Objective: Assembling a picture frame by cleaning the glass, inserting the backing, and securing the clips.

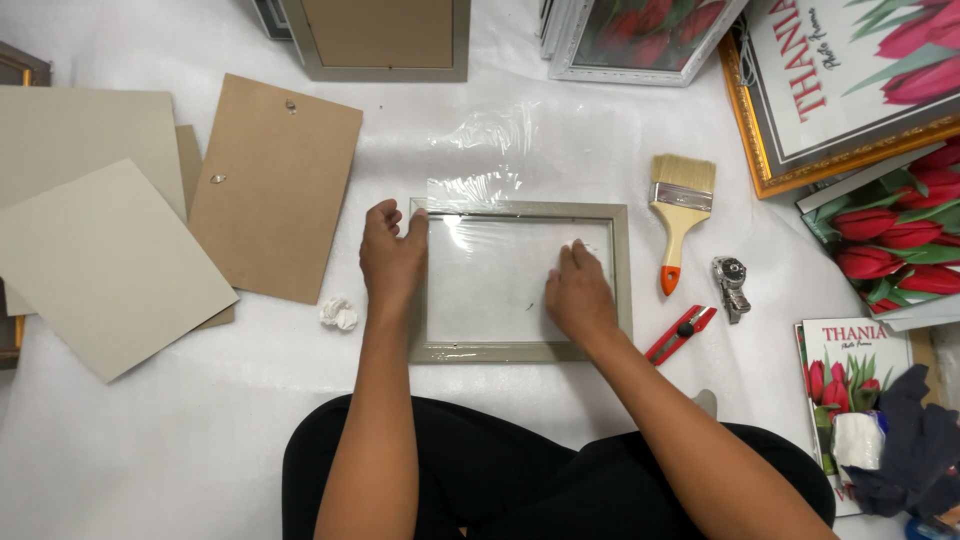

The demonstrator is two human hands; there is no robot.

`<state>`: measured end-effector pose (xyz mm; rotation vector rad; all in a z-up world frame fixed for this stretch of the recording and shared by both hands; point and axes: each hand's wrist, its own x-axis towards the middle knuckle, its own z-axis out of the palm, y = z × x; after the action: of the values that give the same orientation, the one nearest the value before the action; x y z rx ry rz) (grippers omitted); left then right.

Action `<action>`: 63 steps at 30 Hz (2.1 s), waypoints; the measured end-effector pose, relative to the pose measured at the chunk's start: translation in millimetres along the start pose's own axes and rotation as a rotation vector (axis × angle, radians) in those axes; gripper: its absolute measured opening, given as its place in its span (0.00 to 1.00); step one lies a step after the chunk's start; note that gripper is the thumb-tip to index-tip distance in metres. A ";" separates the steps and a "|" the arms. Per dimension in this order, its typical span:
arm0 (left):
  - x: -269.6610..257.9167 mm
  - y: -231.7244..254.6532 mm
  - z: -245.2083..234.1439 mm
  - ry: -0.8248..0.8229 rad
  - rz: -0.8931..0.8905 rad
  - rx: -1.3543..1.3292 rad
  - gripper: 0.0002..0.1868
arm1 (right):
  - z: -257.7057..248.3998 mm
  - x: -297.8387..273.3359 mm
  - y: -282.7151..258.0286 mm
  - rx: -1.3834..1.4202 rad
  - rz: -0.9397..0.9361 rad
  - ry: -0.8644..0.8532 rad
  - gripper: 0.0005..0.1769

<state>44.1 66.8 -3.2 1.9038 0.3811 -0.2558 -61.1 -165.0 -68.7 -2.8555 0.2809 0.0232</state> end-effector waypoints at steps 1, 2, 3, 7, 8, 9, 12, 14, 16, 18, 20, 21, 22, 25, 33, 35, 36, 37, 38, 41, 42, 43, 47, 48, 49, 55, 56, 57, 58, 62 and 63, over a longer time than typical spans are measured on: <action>8.1 -11.1 3.9 0.005 -0.005 -0.004 0.34 | -12.0 0.2 -16.3 -0.003 -0.007 -0.003 0.26; 16.0 -22.3 8.4 -0.046 -0.032 0.089 0.37 | -23.7 -1.0 -32.5 -0.014 0.071 -0.212 0.32; 23.8 -33.3 13.4 -0.096 -0.060 0.183 0.40 | -35.6 -2.0 -48.1 -0.026 0.149 -0.421 0.37; 27.3 -44.7 23.2 -0.185 -0.114 0.236 0.43 | -31.7 14.1 -21.4 -0.060 0.231 -0.420 0.41; 25.6 -39.3 20.5 -0.203 -0.135 0.171 0.44 | -24.2 19.7 -9.2 -0.053 0.255 -0.382 0.43; 23.9 -33.9 17.8 -0.221 -0.155 0.107 0.45 | -16.9 25.5 3.0 -0.046 0.278 -0.343 0.44; 25.5 -33.0 14.3 -0.215 -0.217 -0.043 0.48 | -13.9 28.4 3.1 -0.009 0.280 -0.304 0.42; 16.1 -16.7 8.7 -0.219 -0.238 -0.149 0.50 | -10.5 24.6 -1.1 0.001 0.268 -0.296 0.42; 5.5 1.7 -1.6 -0.225 -0.259 -0.255 0.53 | -7.9 18.9 -13.8 0.011 0.260 -0.288 0.41; -5.2 24.3 -16.1 -0.225 -0.283 -0.391 0.56 | -7.5 13.4 -34.5 0.061 0.241 -0.284 0.41; -6.7 26.9 -17.4 -0.226 -0.286 -0.404 0.57 | 6.0 12.5 -52.7 0.048 0.215 -0.283 0.42; -7.5 28.1 -18.1 -0.228 -0.286 -0.412 0.59 | 13.1 11.7 -61.9 0.039 0.193 -0.280 0.42; -8.0 27.8 -19.2 -0.225 -0.287 -0.411 0.59 | 18.1 12.7 -74.3 0.040 0.190 -0.282 0.42; -11.0 28.8 -19.3 -0.217 -0.275 -0.437 0.60 | 30.0 15.5 -108.7 0.072 0.112 -0.286 0.41; 9.8 6.3 -7.6 -0.257 -0.261 -0.485 0.60 | 51.1 34.8 -136.3 -0.098 -0.275 -0.414 0.38; 10.6 4.3 -8.5 -0.268 -0.246 -0.451 0.61 | 32.9 29.0 -124.0 -0.135 -0.231 -0.433 0.39; 10.7 1.7 -11.2 -0.260 -0.235 -0.422 0.62 | 25.0 25.6 -119.8 -0.171 -0.206 -0.460 0.41; 7.1 6.4 -12.7 -0.263 -0.236 -0.422 0.62 | 19.4 23.3 -108.6 -0.173 -0.203 -0.460 0.41; 3.4 10.9 -14.3 -0.266 -0.235 -0.420 0.62 | 13.6 21.0 -97.4 -0.199 -0.152 -0.475 0.42; -4.8 17.0 -17.4 -0.266 -0.234 -0.419 0.62 | 4.9 16.4 -57.7 -0.241 -0.046 -0.481 0.45; -6.6 18.1 -18.3 -0.261 -0.233 -0.416 0.61 | 3.5 15.3 -43.8 -0.255 0.006 -0.471 0.46; -7.0 18.2 -17.2 -0.264 -0.233 -0.415 0.61 | -4.9 13.9 -37.3 -0.255 0.010 -0.471 0.46; -2.5 9.5 -16.2 -0.264 -0.228 -0.382 0.61 | -16.2 13.5 -11.0 -0.134 0.193 -0.442 0.48; -0.1 5.4 -14.7 -0.265 -0.218 -0.380 0.61 | -14.2 14.3 -2.4 -0.114 0.236 -0.422 0.49; -5.9 13.9 -19.9 -0.259 -0.219 -0.381 0.61 | -7.8 15.4 -0.1 -0.114 0.230 -0.425 0.49; -16.4 29.1 -25.4 -0.247 -0.230 -0.340 0.61 | 12.7 10.9 -60.8 0.111 0.399 -0.255 0.48; -17.1 30.9 -25.5 -0.255 -0.226 -0.335 0.61 | 11.1 7.0 -82.2 0.152 0.289 -0.280 0.45; -18.1 33.0 -25.2 -0.262 -0.222 -0.331 0.60 | 9.1 3.4 -103.1 0.193 0.178 -0.303 0.42; -20.2 36.0 -27.1 -0.269 -0.221 -0.327 0.60 | 10.2 0.9 -117.6 0.195 0.185 -0.301 0.42; -16.4 31.9 -22.5 -0.255 -0.209 -0.292 0.62 | 7.9 -7.8 -154.6 0.284 -0.013 -0.487 0.46; -11.9 26.6 -19.3 -0.256 -0.189 -0.279 0.62 | 6.1 -9.6 -159.5 0.234 -0.074 -0.542 0.46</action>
<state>43.1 74.6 30.8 1.5408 0.4008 -0.5385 -39.6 -11.0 -31.7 -2.5030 0.0579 0.6865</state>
